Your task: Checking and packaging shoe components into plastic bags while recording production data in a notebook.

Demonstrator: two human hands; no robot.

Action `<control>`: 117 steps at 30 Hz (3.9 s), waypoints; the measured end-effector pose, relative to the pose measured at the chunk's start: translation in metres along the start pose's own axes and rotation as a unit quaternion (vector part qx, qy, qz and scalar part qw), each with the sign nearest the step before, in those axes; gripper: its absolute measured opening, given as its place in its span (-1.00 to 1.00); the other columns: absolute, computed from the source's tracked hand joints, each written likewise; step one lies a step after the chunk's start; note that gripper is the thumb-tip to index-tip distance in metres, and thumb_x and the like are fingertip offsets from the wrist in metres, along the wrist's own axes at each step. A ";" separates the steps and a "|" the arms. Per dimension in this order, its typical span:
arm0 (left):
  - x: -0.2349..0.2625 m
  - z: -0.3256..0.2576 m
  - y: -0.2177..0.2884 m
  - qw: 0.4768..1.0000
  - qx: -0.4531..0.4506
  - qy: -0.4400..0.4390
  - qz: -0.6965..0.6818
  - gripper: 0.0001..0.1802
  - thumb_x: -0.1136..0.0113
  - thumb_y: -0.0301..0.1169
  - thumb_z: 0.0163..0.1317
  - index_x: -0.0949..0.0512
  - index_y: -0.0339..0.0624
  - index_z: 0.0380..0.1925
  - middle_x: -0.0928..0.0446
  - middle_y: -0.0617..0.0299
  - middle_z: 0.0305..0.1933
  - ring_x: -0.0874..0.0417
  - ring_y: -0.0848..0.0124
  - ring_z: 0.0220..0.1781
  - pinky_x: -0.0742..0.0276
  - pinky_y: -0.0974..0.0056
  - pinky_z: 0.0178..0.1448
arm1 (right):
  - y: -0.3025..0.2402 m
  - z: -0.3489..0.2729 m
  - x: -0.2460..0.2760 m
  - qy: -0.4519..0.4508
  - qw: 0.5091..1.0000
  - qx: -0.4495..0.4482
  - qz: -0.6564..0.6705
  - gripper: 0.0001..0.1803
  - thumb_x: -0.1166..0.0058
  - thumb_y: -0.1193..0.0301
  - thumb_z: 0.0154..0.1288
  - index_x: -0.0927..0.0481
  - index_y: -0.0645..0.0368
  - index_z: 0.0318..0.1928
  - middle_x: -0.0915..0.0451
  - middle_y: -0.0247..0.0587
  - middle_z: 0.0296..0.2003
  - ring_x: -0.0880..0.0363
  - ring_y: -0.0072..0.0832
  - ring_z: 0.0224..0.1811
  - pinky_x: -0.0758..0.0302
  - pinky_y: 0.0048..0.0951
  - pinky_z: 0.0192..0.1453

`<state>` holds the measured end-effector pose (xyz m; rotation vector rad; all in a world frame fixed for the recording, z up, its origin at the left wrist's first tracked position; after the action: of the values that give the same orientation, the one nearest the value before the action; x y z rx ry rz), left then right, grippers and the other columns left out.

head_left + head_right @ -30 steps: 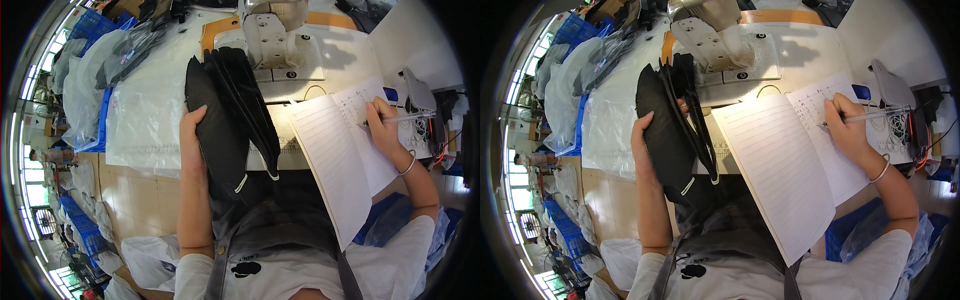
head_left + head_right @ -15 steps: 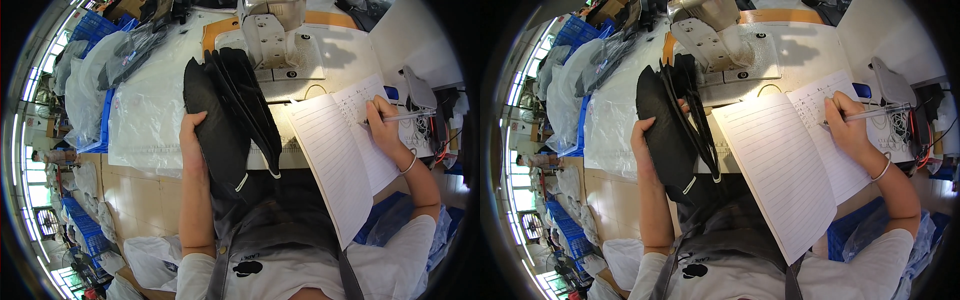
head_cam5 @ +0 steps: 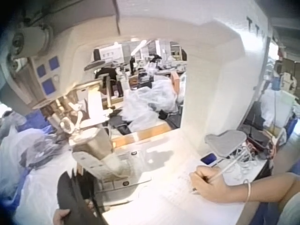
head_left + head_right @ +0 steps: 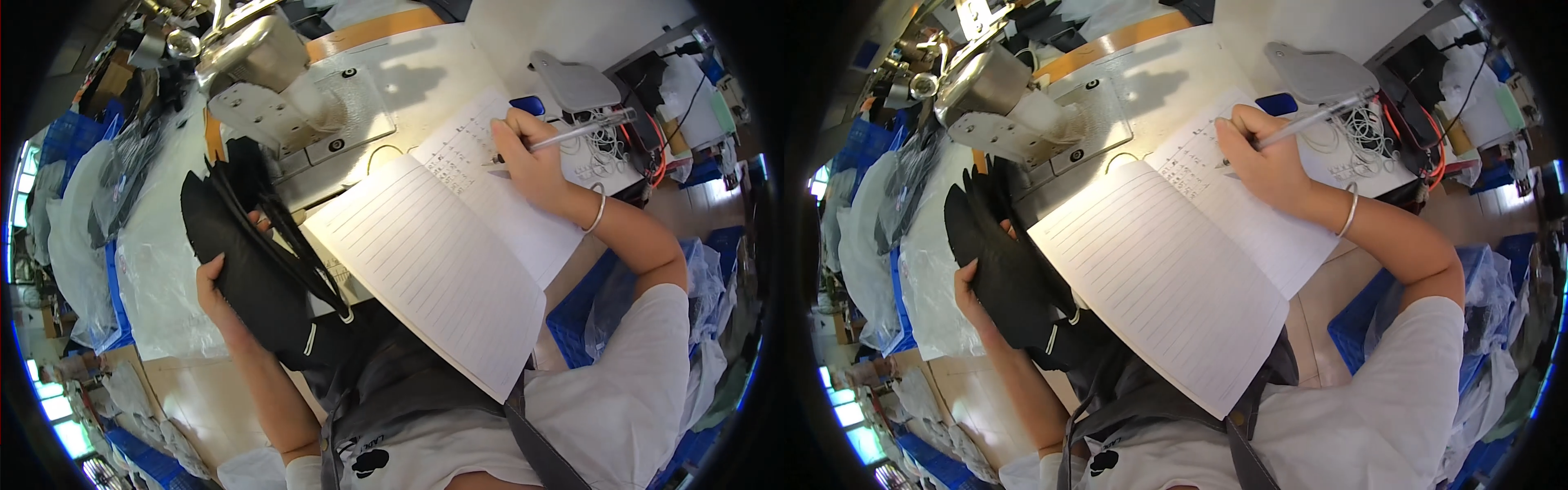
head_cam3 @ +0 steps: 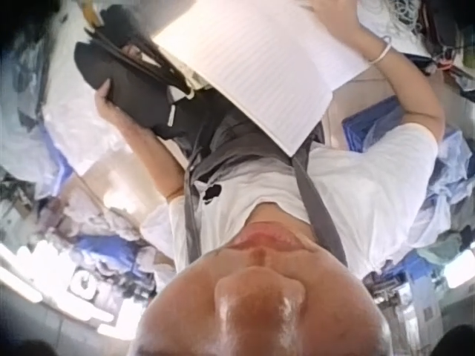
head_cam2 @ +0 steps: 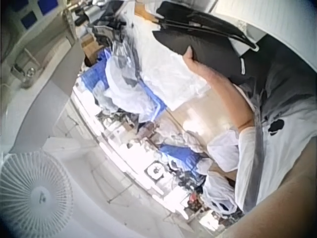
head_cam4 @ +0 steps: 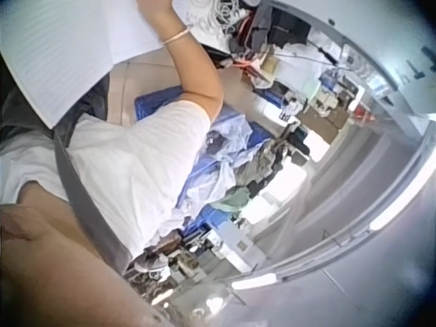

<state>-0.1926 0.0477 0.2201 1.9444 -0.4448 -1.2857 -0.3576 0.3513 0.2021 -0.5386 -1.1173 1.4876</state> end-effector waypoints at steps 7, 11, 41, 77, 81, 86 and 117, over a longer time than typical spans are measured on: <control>-0.006 0.000 -0.003 0.999 0.010 0.006 -0.033 -0.34 0.22 -0.28 0.02 -0.21 -0.54 0.10 -0.37 -0.13 0.08 -0.40 0.18 0.15 -0.32 0.20 0.24 | -0.002 0.001 0.001 -0.029 0.998 -0.051 -0.004 -0.60 -0.03 0.48 0.21 -0.16 0.14 -0.68 -0.19 -0.51 -0.74 -0.06 -0.80 -0.63 -0.04 -0.64 -0.60; -0.007 -0.001 -0.003 1.000 0.003 0.007 -0.018 -0.35 0.22 -0.27 0.04 -0.22 -0.54 0.10 -0.37 -0.13 0.08 -0.41 0.19 0.14 -0.33 0.21 0.23 | -0.005 0.002 -0.002 -0.024 0.999 -0.021 -0.028 -0.60 -0.03 0.46 0.22 -0.17 0.15 -0.68 -0.19 -0.51 -0.74 -0.06 -0.79 -0.64 -0.04 -0.64 -0.60; 0.014 0.009 0.000 0.997 -0.016 -0.041 0.064 -0.41 0.33 -0.20 0.26 -0.20 -0.50 0.13 -0.37 -0.18 0.09 -0.44 0.16 0.13 -0.35 0.19 0.23 | -0.014 0.007 0.012 0.023 0.998 0.006 -0.050 -0.60 0.05 0.42 0.29 -0.15 0.21 -0.65 -0.16 -0.49 -0.72 -0.02 -0.76 -0.62 -0.02 -0.58 -0.60; 0.037 0.010 0.000 0.999 0.007 0.042 -0.004 -0.40 0.20 -0.29 0.04 -0.22 -0.45 0.09 -0.34 -0.12 0.08 -0.41 0.13 0.11 -0.33 0.16 0.22 | 0.019 0.010 0.023 0.038 0.987 -0.050 -0.148 -0.68 0.08 0.44 0.26 -0.21 0.19 -0.63 -0.14 -0.52 -0.70 -0.05 -0.76 -0.60 -0.05 -0.57 -0.58; 0.010 0.002 -0.003 0.999 0.002 -0.033 -0.017 -0.27 0.33 -0.29 0.02 -0.03 -0.51 0.22 -0.17 -0.19 0.26 -0.22 0.09 0.31 -0.13 0.12 0.37 | 0.017 0.010 0.025 -0.004 0.996 -0.053 -0.072 -0.65 0.07 0.45 0.25 -0.16 0.21 -0.63 -0.13 -0.50 -0.71 -0.06 -0.76 -0.59 -0.06 -0.56 -0.57; 0.010 0.002 -0.003 0.999 -0.014 -0.034 0.003 -0.28 0.35 -0.31 0.03 -0.04 -0.52 0.21 -0.18 -0.21 0.25 -0.23 0.09 0.31 -0.09 0.12 0.39 | 0.014 0.010 0.026 -0.017 0.994 -0.056 -0.096 -0.64 0.07 0.46 0.24 -0.13 0.22 -0.64 -0.12 -0.48 -0.72 -0.04 -0.75 -0.60 -0.06 -0.55 -0.59; 0.011 0.008 0.001 0.997 -0.059 0.019 0.052 -0.51 0.08 -0.09 0.26 -0.42 -0.28 -0.03 -0.51 0.12 -0.11 -0.56 0.40 -0.14 -0.49 0.35 -0.04 | -0.052 -0.019 0.087 -0.195 0.779 0.114 -0.585 -0.49 -0.03 0.02 0.12 -0.46 0.23 -0.68 -0.46 -0.11 -0.70 -0.47 -0.24 -0.63 -0.38 -0.32 -0.53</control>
<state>-0.1952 0.0364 0.2122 1.8194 -0.4361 -1.1806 -0.3378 0.4339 0.2601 0.6301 -1.1872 0.5699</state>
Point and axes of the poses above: each hand's wrist, its own z-axis towards the middle knuckle, its own x-axis out of the back of the hand, y = z × x, the point moved 1 cm from there along z, towards the middle knuckle
